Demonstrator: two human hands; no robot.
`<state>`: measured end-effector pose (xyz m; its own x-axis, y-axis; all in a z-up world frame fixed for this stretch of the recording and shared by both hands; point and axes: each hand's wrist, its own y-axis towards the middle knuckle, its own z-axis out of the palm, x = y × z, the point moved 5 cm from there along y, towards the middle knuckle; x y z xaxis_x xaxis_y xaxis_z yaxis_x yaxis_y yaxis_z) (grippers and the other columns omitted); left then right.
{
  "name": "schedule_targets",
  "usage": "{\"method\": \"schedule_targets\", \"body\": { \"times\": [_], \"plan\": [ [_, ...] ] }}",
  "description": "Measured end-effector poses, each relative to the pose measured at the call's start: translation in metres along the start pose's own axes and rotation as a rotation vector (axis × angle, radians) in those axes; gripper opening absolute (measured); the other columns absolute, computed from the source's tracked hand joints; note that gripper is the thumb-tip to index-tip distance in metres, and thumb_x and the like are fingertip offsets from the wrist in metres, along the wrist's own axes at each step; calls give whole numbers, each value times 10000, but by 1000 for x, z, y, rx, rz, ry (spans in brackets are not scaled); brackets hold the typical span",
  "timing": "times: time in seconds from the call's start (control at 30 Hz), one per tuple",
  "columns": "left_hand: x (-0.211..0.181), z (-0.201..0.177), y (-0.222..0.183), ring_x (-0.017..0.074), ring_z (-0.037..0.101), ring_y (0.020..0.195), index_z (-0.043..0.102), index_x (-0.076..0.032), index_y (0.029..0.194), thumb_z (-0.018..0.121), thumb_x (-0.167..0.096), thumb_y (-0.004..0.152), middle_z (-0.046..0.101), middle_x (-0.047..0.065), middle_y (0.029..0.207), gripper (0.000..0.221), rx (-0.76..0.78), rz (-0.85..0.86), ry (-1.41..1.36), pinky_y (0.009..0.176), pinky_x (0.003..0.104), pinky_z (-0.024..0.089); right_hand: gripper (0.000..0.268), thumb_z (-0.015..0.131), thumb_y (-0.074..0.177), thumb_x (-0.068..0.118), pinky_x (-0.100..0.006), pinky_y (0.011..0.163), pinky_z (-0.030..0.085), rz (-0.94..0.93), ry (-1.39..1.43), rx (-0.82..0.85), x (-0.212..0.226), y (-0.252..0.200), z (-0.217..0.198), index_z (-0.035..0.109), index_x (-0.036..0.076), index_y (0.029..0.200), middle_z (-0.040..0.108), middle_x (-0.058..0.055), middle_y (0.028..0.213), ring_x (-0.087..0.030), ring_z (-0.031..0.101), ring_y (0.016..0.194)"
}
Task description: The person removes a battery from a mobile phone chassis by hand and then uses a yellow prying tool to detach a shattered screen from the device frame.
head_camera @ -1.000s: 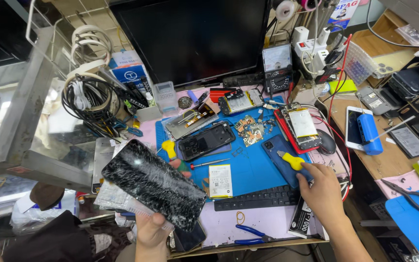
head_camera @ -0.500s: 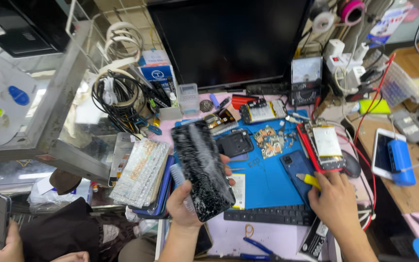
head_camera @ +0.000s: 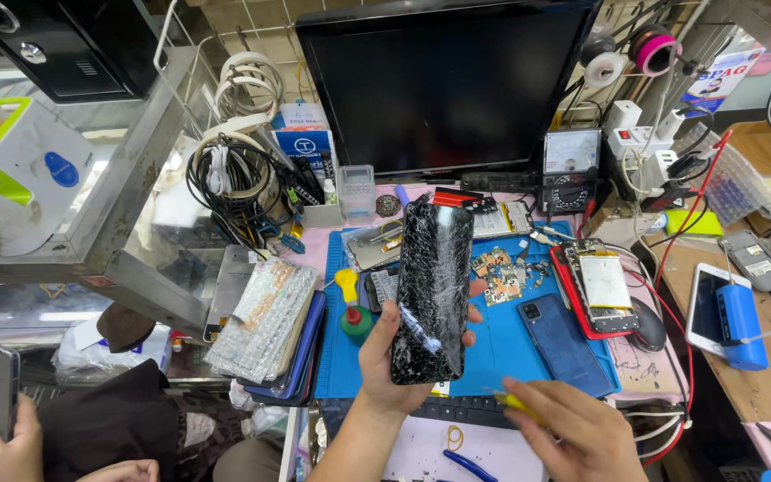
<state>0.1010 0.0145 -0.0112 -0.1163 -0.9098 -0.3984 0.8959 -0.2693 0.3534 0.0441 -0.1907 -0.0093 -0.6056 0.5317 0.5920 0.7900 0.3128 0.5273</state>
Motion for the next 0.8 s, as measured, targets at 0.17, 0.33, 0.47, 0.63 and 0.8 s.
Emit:
{"method": "schedule_targets", "body": {
  "times": [0.17,0.33,0.47,0.63,0.8],
  "plan": [
    [0,8,-1,288,629,1203,351,83,1574,490,-515,1064,462,316,1543,799,-28,15,38,968,365,563,336,863,665,115,-279,544,568,24,-121,22,32,16,0,819,166,994,705,-11,813,-115,719,638],
    [4,14,-3,263,621,1193,361,89,1586,520,-533,1058,481,297,1534,831,-8,4,78,975,348,555,373,839,669,99,-303,598,566,-86,-121,28,46,24,4,791,157,1034,678,-20,848,-147,699,694],
    [4,22,-2,240,610,1187,351,103,1575,564,-548,1039,503,271,1525,869,2,10,139,974,334,544,379,820,683,97,-323,622,563,-104,-177,38,52,25,5,793,179,1052,659,-19,841,-163,687,711],
    [4,33,4,217,582,1193,244,13,1670,621,-533,1011,517,273,1486,935,38,58,259,988,322,513,361,818,703,109,-333,588,553,-126,-240,93,50,24,9,788,169,1058,629,-37,815,-185,680,695],
    [6,33,6,230,576,1184,286,40,1633,558,-494,1043,517,273,1465,841,-81,174,251,992,339,503,453,788,671,27,-342,559,544,-219,-232,12,44,21,19,769,101,1117,607,-70,814,-195,648,641]
  ]
}}
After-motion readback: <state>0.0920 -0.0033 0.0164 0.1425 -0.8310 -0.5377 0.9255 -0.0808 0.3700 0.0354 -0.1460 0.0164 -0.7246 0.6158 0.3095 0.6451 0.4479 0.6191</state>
